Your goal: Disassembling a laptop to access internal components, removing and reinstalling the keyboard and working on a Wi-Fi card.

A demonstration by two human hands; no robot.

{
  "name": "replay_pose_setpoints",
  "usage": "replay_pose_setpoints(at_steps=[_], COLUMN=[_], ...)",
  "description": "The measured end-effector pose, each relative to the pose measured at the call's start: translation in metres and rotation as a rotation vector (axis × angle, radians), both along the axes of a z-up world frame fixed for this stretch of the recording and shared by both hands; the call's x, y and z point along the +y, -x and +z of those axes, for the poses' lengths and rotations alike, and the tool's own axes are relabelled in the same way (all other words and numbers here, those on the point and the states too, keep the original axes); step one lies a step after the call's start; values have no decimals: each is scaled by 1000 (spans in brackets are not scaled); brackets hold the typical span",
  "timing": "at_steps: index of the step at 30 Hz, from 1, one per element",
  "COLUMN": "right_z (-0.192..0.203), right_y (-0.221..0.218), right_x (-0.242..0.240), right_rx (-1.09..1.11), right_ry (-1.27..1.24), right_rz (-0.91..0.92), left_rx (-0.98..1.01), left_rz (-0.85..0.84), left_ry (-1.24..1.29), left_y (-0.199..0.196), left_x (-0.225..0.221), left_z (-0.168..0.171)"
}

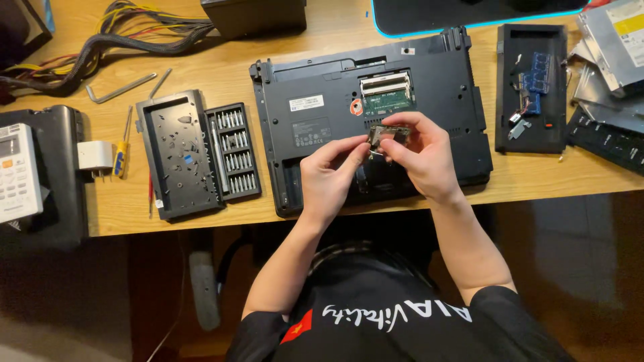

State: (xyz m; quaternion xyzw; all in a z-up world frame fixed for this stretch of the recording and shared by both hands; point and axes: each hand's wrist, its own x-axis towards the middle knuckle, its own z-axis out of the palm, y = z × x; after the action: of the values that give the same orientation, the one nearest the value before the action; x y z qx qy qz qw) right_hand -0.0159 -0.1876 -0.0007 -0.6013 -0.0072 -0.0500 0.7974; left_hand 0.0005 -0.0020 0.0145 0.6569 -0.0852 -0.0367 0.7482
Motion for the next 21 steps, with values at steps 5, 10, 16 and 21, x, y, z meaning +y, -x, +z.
replay_pose_setpoints(at_steps=[5, 10, 16, 21], right_z=[-2, -5, -2, 3], right_y=[2, 2, 2, 2], right_x=[0, -1, 1, 3], right_rx=[21, 9, -25, 46], right_ry=[30, -51, -28, 7], right_rz=[14, -12, -7, -27], left_rx=[-32, -103, -195, -231], left_rz=[9, 37, 46, 54], left_ry=[-3, -71, -117, -129], left_y=[2, 2, 3, -1], left_x=[1, 1, 3, 3], left_z=[-5, -3, 4, 12])
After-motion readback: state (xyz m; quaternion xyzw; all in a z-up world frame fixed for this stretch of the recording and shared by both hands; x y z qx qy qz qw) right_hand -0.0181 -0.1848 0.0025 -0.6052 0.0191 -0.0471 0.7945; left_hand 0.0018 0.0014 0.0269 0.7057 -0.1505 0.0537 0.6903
